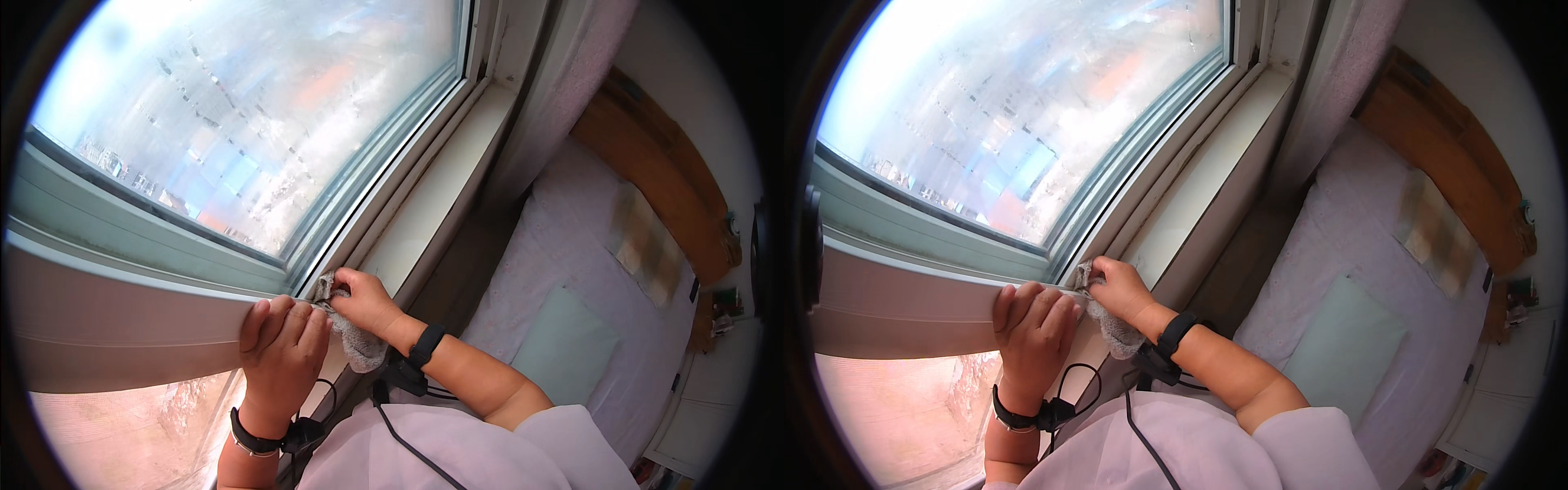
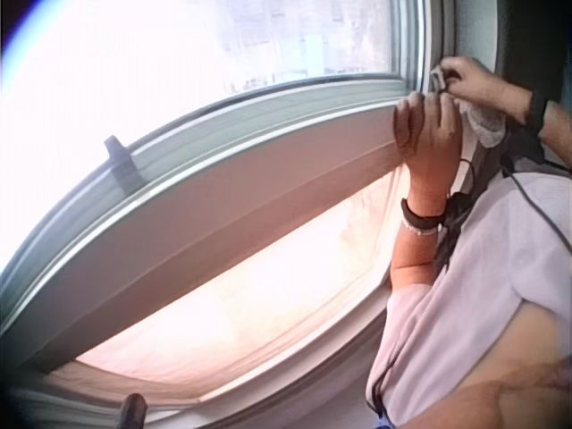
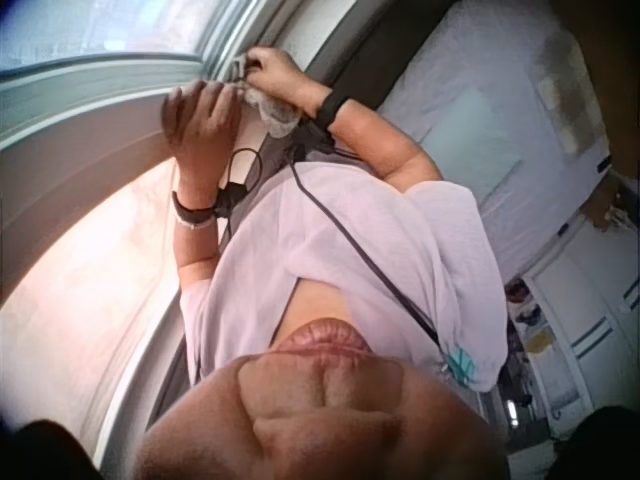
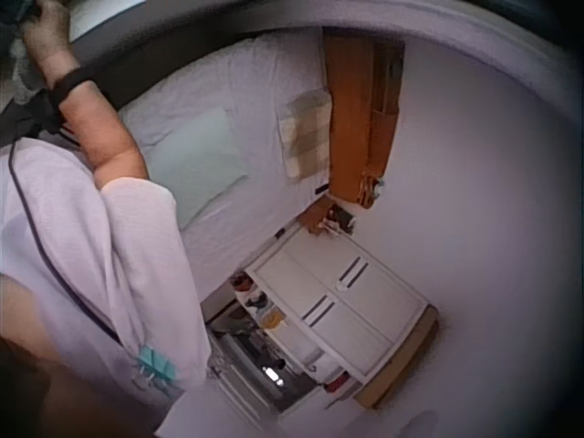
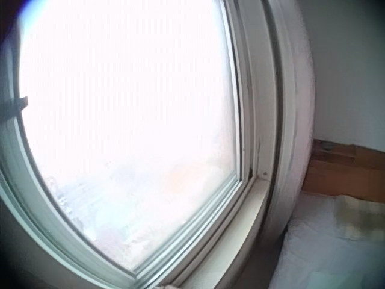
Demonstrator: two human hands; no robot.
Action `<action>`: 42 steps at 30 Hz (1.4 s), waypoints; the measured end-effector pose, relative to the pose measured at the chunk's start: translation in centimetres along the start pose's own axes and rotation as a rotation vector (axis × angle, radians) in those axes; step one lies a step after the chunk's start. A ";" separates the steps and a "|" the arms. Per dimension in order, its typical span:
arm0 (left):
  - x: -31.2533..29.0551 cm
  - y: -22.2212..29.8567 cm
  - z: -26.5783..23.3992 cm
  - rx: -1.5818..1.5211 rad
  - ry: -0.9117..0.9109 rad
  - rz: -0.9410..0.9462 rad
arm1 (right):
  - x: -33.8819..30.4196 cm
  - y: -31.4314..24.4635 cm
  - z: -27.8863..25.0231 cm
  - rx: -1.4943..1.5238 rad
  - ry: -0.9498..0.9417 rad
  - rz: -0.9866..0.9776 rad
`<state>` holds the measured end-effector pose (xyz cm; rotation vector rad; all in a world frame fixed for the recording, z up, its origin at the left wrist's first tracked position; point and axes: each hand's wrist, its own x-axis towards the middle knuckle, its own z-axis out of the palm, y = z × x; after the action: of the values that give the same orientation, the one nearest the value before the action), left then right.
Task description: The person cleans the window frame and window sill using a cloth, then washes and wrings out the cloth in a basin before wiping a wooden headboard.
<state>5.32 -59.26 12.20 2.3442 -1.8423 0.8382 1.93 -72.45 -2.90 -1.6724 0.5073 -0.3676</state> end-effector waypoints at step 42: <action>12.9 4.9 10.5 -0.516 -0.323 -0.797 | 16.3 -6.0 -27.3 0.071 0.338 -0.684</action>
<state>6.75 -75.84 7.43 2.5670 -0.8378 -0.0985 2.57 -103.29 6.74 -1.6857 0.1435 -1.1661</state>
